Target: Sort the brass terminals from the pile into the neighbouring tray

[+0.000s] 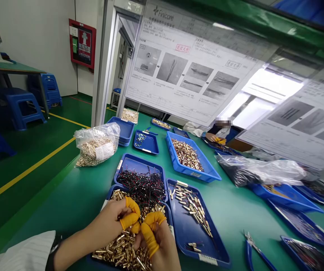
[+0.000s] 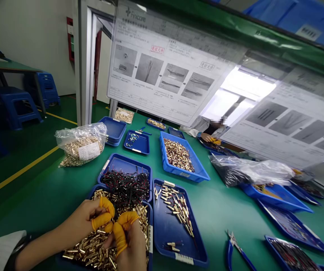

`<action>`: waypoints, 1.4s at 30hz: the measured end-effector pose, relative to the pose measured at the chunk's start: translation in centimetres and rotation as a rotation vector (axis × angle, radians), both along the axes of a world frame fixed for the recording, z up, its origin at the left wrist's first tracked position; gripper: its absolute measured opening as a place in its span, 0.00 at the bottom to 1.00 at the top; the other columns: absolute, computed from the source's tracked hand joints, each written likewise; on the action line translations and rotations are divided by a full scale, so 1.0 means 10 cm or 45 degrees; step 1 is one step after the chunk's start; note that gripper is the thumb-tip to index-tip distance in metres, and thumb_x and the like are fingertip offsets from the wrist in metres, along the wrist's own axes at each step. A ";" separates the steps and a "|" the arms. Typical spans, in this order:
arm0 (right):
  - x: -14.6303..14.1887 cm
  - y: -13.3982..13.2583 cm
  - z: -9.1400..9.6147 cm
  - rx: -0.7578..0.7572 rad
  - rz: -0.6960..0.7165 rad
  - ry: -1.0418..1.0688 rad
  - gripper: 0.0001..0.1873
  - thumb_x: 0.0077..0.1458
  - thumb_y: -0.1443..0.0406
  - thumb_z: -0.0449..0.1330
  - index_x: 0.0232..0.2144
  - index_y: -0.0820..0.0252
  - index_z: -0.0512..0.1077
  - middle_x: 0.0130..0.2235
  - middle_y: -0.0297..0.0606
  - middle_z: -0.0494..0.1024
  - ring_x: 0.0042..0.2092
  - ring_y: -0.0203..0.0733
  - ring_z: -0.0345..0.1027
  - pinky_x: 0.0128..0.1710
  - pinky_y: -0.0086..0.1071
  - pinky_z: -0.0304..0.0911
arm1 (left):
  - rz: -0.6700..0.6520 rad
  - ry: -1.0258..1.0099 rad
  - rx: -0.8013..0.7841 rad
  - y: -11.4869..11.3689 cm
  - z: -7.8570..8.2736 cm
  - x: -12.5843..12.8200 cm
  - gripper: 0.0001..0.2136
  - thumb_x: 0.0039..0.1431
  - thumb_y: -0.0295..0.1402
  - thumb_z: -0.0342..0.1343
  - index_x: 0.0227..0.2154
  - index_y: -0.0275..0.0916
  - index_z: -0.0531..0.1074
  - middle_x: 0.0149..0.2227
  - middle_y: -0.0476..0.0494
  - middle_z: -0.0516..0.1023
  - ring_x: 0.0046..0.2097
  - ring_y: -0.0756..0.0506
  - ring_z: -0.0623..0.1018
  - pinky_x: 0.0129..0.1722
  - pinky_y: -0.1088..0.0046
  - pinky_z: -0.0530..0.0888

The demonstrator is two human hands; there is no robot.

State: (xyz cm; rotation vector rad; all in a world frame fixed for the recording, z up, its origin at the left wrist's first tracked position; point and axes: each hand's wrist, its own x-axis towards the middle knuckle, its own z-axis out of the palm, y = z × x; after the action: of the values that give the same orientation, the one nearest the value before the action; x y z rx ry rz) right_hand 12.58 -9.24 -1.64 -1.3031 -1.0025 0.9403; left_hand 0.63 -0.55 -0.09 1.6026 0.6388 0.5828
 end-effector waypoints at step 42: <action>0.00 -0.04 0.02 -0.028 -0.123 -0.354 0.15 0.50 0.55 0.56 0.25 0.61 0.71 0.18 0.32 0.69 0.19 0.35 0.62 0.18 0.25 0.55 | 0.177 -0.260 -0.197 0.05 0.02 -0.03 0.03 0.52 0.31 0.52 0.30 0.38 0.68 0.27 0.48 0.74 0.34 0.46 0.75 0.37 0.68 0.69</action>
State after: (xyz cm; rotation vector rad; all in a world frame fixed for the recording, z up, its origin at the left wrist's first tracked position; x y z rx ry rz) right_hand 12.54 -9.61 -1.41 -1.5153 -1.1319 0.7105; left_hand 0.37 -0.01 0.13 1.3418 0.6296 0.7703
